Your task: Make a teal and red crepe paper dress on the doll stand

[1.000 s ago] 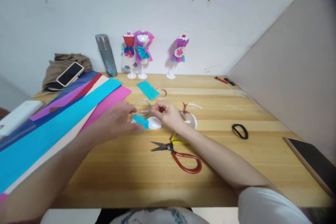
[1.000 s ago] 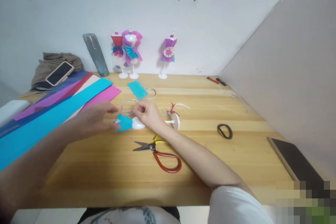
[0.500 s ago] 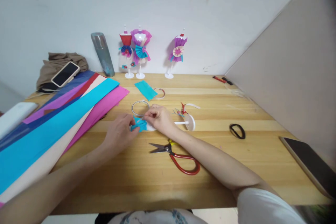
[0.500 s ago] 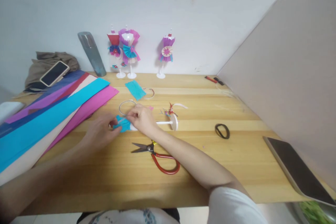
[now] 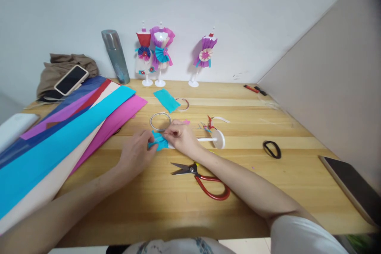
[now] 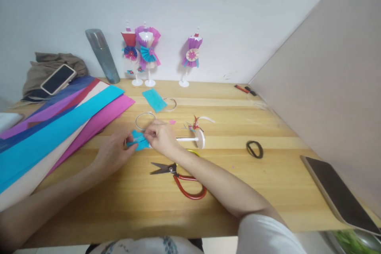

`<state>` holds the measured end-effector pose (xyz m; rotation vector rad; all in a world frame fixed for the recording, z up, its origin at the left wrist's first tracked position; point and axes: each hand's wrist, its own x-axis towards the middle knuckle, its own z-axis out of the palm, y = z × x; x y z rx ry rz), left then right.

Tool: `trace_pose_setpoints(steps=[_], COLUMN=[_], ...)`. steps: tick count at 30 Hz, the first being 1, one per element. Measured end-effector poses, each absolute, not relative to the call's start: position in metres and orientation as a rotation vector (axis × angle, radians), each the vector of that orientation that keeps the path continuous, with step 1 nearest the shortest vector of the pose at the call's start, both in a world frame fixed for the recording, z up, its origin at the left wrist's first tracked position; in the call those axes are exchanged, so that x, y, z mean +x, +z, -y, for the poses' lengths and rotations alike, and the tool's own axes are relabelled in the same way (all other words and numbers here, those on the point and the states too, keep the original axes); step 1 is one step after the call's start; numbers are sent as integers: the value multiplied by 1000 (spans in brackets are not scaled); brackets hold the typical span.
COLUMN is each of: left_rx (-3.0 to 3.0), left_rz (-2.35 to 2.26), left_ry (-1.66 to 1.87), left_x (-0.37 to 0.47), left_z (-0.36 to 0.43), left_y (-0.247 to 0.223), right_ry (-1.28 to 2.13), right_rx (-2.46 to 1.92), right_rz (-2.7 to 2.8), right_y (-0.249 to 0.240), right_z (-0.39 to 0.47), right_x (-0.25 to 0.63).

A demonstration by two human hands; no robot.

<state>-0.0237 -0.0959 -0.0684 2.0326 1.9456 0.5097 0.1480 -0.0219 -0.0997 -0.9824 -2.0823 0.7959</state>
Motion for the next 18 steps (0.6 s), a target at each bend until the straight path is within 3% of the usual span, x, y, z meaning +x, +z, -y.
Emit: trace_pose_setpoints(steps=[18], left_rx=[2049], left_rz=[-1918], left_ry=[485], left_x=[-27], left_z=[94], left_y=[-65], right_ry=[843], right_rx=[-957], right_rz=[2020], right_y=[-99], right_z=[25], right_x=[150])
